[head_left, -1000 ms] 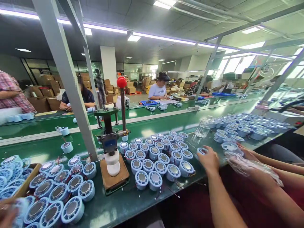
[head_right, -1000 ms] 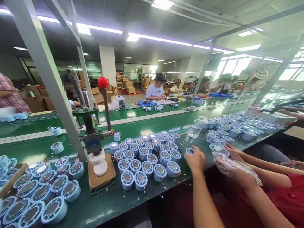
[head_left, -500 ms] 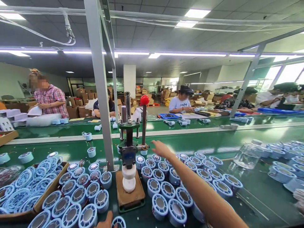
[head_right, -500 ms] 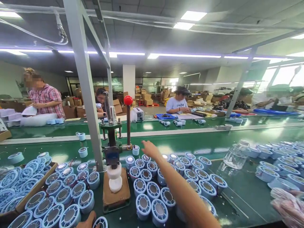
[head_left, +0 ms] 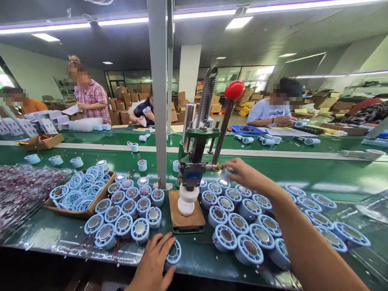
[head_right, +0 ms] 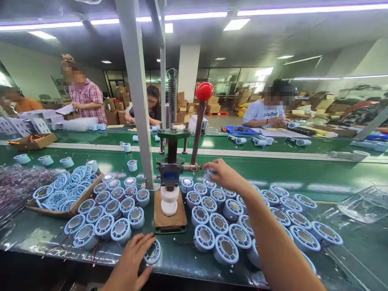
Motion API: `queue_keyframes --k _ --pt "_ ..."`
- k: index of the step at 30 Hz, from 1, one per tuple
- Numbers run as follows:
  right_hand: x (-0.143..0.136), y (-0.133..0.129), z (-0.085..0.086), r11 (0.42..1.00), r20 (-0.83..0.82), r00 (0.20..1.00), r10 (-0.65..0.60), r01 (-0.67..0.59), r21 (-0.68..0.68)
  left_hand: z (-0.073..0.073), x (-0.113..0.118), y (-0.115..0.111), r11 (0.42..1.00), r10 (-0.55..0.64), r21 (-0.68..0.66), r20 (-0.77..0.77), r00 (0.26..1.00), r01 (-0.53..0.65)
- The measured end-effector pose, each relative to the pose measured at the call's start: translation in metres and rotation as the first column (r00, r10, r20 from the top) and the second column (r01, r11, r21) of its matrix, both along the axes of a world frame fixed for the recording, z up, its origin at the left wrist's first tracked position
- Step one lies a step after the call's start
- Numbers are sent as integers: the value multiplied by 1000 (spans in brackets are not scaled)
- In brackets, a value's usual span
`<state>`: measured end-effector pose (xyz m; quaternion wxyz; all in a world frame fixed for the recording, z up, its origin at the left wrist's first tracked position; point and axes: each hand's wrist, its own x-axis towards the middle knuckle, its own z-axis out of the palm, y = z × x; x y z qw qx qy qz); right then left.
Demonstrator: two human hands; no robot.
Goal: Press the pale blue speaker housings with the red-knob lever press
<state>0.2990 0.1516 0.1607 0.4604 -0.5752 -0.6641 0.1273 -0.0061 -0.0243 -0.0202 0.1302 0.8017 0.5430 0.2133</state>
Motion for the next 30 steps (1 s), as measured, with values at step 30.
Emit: queue_keyframes --k 30 --pt "-149 -167 -210 955 -51 999 -14 29 295 36 47 0 960 273 -19 306 912 -281"
